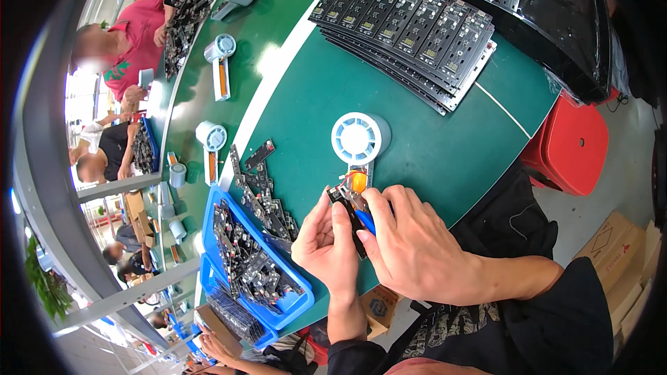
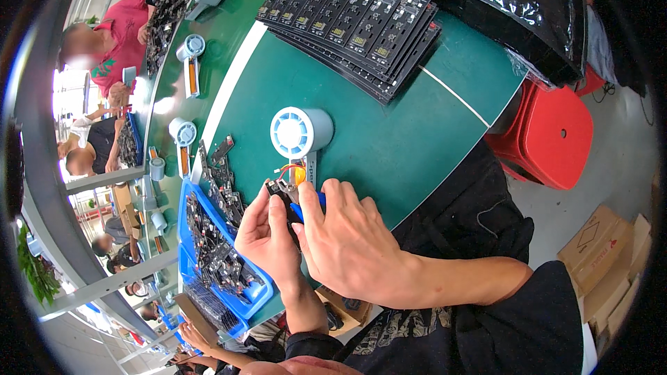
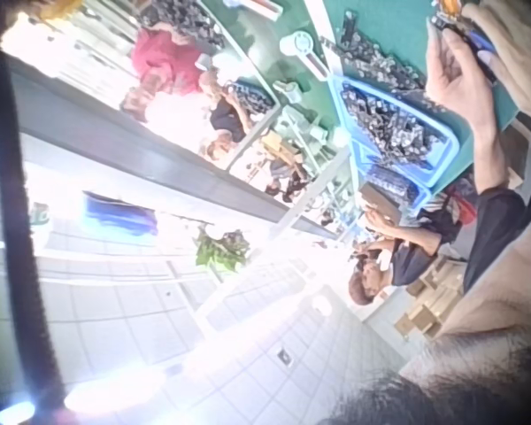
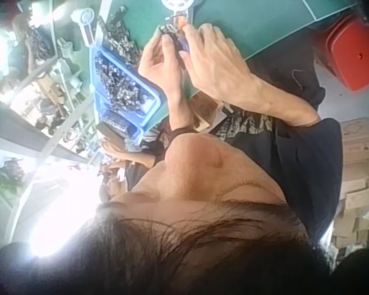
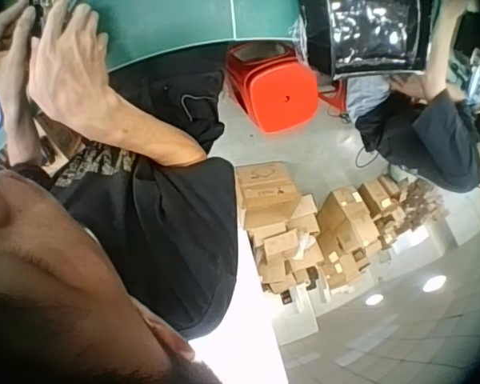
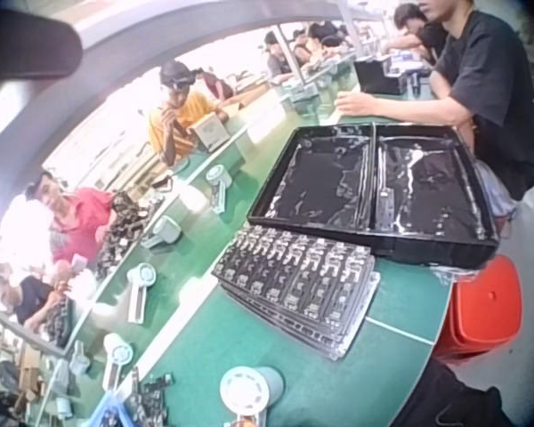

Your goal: The person applies adhesive tape to small electronic circuit boards at a workstation. They pick up a board, apply a strip of tape, and use pliers to trim the excess. The process is repeated for multiple boards, which are then placed into a black tray.

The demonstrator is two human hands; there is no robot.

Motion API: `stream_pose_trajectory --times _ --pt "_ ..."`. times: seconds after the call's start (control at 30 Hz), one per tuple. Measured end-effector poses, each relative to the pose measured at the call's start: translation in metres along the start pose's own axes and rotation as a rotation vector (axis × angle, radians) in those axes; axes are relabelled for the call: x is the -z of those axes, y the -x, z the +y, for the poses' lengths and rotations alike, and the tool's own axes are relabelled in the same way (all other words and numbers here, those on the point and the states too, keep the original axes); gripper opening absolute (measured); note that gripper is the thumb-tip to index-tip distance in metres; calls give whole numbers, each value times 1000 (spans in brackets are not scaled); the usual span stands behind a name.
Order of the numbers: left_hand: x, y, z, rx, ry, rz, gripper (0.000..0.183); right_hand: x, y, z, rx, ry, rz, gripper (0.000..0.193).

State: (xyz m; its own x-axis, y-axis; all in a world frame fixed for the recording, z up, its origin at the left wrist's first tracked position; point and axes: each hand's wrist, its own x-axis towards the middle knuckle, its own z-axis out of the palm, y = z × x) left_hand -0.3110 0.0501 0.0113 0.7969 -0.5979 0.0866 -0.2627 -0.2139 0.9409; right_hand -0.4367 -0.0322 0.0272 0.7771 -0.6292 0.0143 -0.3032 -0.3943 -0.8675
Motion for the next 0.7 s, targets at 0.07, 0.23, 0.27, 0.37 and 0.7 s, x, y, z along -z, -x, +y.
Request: stream_pose_trajectory --times 0.07,0.23,0.27,0.37,0.7 --pt "0 1 -7 -55 12 4 30 -1 0 1 7 15 5 46" --pt "-3 3 -5 -32 -21 19 29 -5 0 5 53 68 48 52" --pt "-3 3 -5 -29 -29 24 29 -5 0 5 53 57 45 52" --pt "-1 2 -5 -45 6 26 28 -6 -1 7 66 4 38 51" --pt "8 -8 2 125 171 -18 23 -8 -5 18 69 -296 -1 43"
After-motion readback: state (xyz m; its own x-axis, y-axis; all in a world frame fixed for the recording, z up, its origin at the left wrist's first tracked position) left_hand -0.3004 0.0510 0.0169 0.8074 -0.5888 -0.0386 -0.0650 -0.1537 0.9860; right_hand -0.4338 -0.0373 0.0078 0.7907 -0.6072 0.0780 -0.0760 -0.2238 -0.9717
